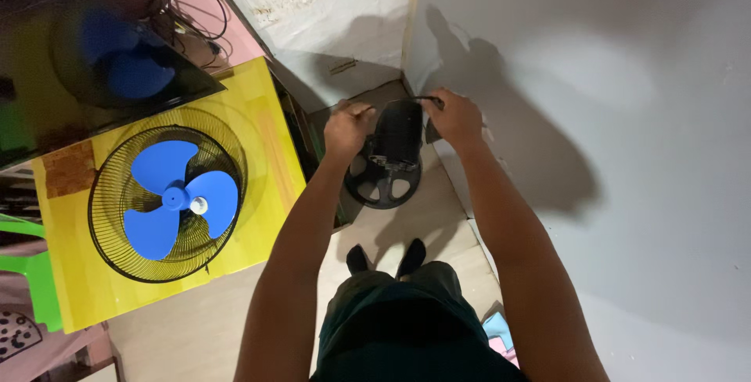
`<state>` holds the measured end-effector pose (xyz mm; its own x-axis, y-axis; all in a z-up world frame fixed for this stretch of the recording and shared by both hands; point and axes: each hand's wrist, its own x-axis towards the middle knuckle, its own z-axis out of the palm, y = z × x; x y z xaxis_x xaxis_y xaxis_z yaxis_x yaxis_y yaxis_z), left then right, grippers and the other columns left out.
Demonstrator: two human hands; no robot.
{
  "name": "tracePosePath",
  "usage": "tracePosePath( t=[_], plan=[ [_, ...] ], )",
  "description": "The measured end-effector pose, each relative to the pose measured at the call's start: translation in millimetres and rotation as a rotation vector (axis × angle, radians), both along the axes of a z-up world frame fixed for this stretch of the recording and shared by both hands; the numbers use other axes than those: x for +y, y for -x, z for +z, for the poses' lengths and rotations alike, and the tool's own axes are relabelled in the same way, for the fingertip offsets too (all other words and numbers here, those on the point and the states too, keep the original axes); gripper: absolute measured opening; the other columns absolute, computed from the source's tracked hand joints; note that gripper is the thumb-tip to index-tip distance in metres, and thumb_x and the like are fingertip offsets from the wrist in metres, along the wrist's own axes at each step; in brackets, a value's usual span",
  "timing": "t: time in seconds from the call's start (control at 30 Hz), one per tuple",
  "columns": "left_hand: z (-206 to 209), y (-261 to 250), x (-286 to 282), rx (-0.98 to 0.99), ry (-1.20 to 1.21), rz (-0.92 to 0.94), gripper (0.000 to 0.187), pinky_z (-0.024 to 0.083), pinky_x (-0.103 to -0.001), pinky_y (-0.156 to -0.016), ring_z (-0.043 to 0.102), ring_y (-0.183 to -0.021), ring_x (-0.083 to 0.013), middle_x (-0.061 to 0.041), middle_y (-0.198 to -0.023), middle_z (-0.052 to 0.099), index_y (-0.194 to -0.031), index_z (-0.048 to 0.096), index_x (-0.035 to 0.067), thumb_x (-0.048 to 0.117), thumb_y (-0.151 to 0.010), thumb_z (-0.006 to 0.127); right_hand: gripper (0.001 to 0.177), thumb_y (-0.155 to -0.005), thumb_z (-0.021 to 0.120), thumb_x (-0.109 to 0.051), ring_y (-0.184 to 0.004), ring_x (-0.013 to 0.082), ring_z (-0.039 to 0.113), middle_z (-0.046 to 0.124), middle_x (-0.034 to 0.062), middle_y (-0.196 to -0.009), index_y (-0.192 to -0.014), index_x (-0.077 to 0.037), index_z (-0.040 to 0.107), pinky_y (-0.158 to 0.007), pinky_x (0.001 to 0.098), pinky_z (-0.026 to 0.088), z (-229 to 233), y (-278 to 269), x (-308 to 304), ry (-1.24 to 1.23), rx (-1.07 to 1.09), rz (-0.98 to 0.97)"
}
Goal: The person disassembles a standing electric fan by removing the front grille, then the blue fan blades, and finally the motor housing. They wipe the motor housing with a cloth and place the components on a yellow table. The video ends with the fan partially disassembled.
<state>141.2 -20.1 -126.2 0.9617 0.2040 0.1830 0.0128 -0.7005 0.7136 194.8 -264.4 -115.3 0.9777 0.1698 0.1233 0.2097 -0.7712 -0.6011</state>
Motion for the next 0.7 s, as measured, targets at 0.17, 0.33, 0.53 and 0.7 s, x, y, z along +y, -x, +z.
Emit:
tracePosePath(
  t=[0.17,0.33,0.53,0.7],
  plan=[
    [-10.1,-14.5,-7.1,0.126,0.113,0.041,0.026,0.058,-0.04,-0.077,0.073,-0.081,-0.0246,-0.008,-0.089,0.075,-0.117,0.073,0.016,0.028,-0.094,0.074,0.051,-0.101,0.058,-0.055,-0.085,0.0336,0.073,0.076,0.0164,-0.093,-0.099,-0.008,0.079,-0.077,0.0473,0.056,-24.3,-13.7,-0.3,0.255,0.323,-0.073],
    [9.0,-3.2,-24.7,0.193,-0.047,-0.321,0.017,0.053,-0.044,-0.094,0.071,-0.101,-0.0234,-0.005,-0.1,0.079,-0.1,0.077,0.016,0.029,-0.089,0.08,0.048,-0.097,0.054,-0.051,-0.094,0.0354,0.07,0.075,0.0144,-0.101,-0.097,-0.011,0.081,-0.084,0.0484,0.054,-60.7,-9.9,-23.7,0.208,0.482,-0.131],
    [40.4,2.7,-33.5,0.142,-0.314,-0.45,0.02,0.05,-0.048,-0.094,0.064,-0.109,-0.0286,-0.009,-0.101,0.069,-0.093,0.078,0.016,0.03,-0.079,0.083,0.054,-0.106,0.042,-0.05,-0.102,0.0365,0.069,0.073,0.0163,-0.112,-0.112,-0.007,0.073,-0.093,0.0509,0.051,-90.7,-0.1,-55.2,0.157,0.554,-0.275],
    [34.1,-2.7,-38.5,0.101,-0.394,-0.518,0.01,0.048,-0.049,-0.094,0.064,-0.111,-0.0302,-0.007,-0.099,0.068,-0.093,0.076,0.013,0.022,-0.088,0.076,0.052,-0.107,0.043,-0.05,-0.108,0.0362,0.067,0.072,0.0148,-0.117,-0.116,-0.008,0.073,-0.097,0.0484,0.049,-94.8,11.3,-65.6,0.042,0.525,-0.332]
  ],
)
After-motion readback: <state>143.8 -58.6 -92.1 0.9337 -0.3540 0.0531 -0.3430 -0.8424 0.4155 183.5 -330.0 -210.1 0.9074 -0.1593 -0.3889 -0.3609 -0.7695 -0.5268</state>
